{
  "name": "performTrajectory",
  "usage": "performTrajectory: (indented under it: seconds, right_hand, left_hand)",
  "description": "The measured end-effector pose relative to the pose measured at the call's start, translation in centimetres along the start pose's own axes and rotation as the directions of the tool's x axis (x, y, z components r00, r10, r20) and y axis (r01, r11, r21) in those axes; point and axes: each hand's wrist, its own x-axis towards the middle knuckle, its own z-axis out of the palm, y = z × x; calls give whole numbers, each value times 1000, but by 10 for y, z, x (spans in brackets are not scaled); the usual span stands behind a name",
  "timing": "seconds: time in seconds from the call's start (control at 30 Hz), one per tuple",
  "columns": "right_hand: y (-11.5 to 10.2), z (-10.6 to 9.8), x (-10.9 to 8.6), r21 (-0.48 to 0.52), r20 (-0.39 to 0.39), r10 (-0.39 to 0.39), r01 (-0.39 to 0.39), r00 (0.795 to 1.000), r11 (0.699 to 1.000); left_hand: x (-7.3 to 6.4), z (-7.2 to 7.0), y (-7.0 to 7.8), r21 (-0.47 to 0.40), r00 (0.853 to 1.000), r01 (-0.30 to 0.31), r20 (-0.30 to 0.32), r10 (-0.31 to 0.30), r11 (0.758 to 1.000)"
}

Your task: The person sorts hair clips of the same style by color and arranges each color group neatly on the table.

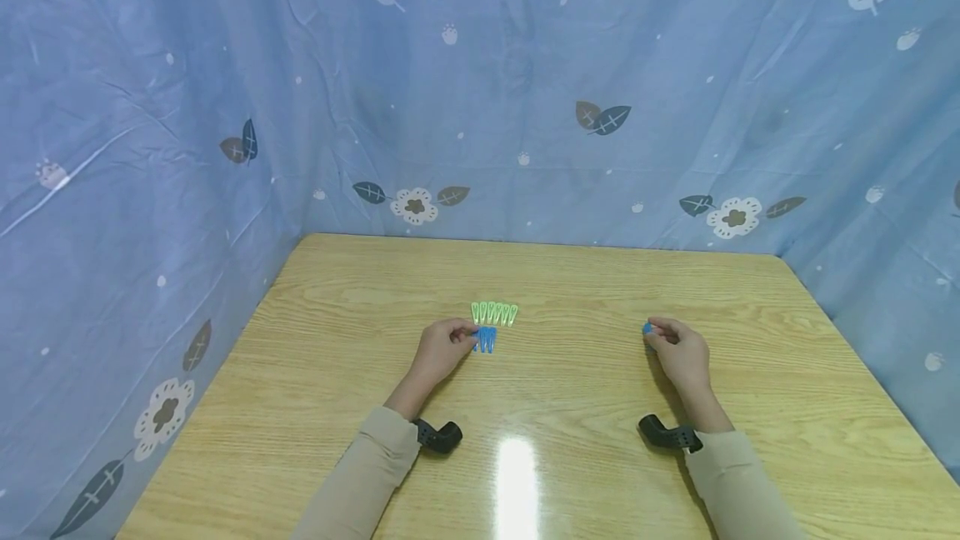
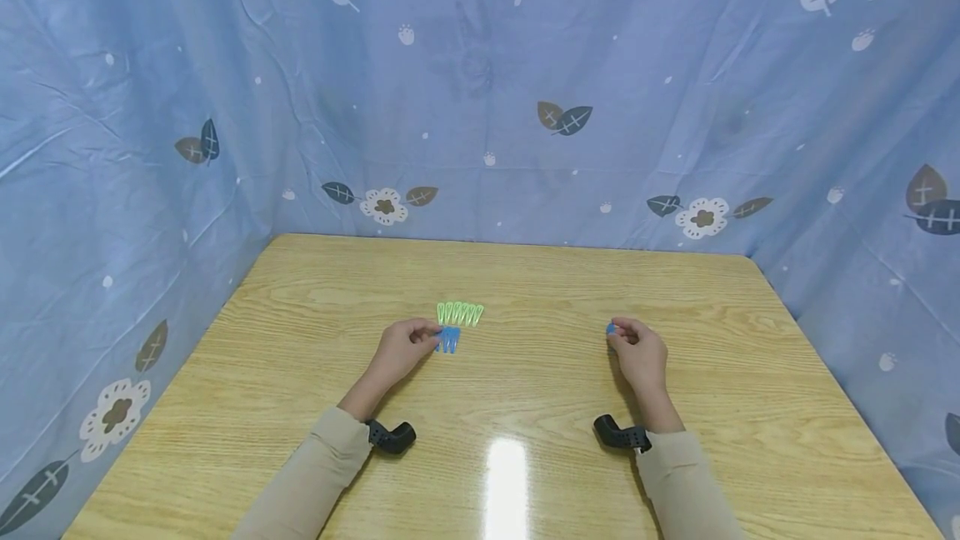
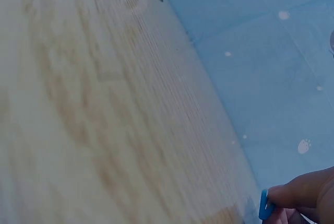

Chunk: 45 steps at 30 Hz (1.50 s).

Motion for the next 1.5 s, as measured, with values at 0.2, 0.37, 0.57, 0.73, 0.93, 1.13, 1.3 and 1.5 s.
performTrajectory:
  seconds: [0.2, 0.37, 0.57, 0.73, 0.93, 1.13, 1.3, 1.5]
  right_hand:
    - [-5, -1, -2, 110, 8, 54, -55, 998, 992]
    - [-15, -1, -7, 202, 87, 62, -78, 994, 976]
    - [-29, 8, -14, 259, 172, -6, -40, 985, 965]
    - [-46, 29, -19, 326, 225, -35, -41, 974, 944]
    - [-66, 59, -26, 378, 294, -79, -40, 952, 925]
    - [-83, 85, -31, 377, 309, -98, -27, 946, 926]
    - [-96, 107, -33, 371, 318, -105, -22, 942, 929]
    - [-109, 127, -37, 410, 328, -51, -93, 943, 907]
  left_hand:
    - [1, 0, 1, -5, 1000, 18, -3, -18, 1000]
    - [1, 0, 1, -11, 1000, 8, -2, -8, 1000]
    - [-1, 0, 1, -9, 1000, 4, -1, -4, 1000]
    - [0, -1, 1, -5, 1000, -9, -7, 9, 1000]
    - [0, 0, 1, -9, 1000, 1, -7, -1, 1000]
    - [-2, 0, 2, -10, 1000, 9, -6, -9, 1000]
    - [-2, -1, 3, -11, 1000, 25, -10, -25, 1000]
    - [-1, 1, 2, -8, 1000, 8, -7, -8, 1000]
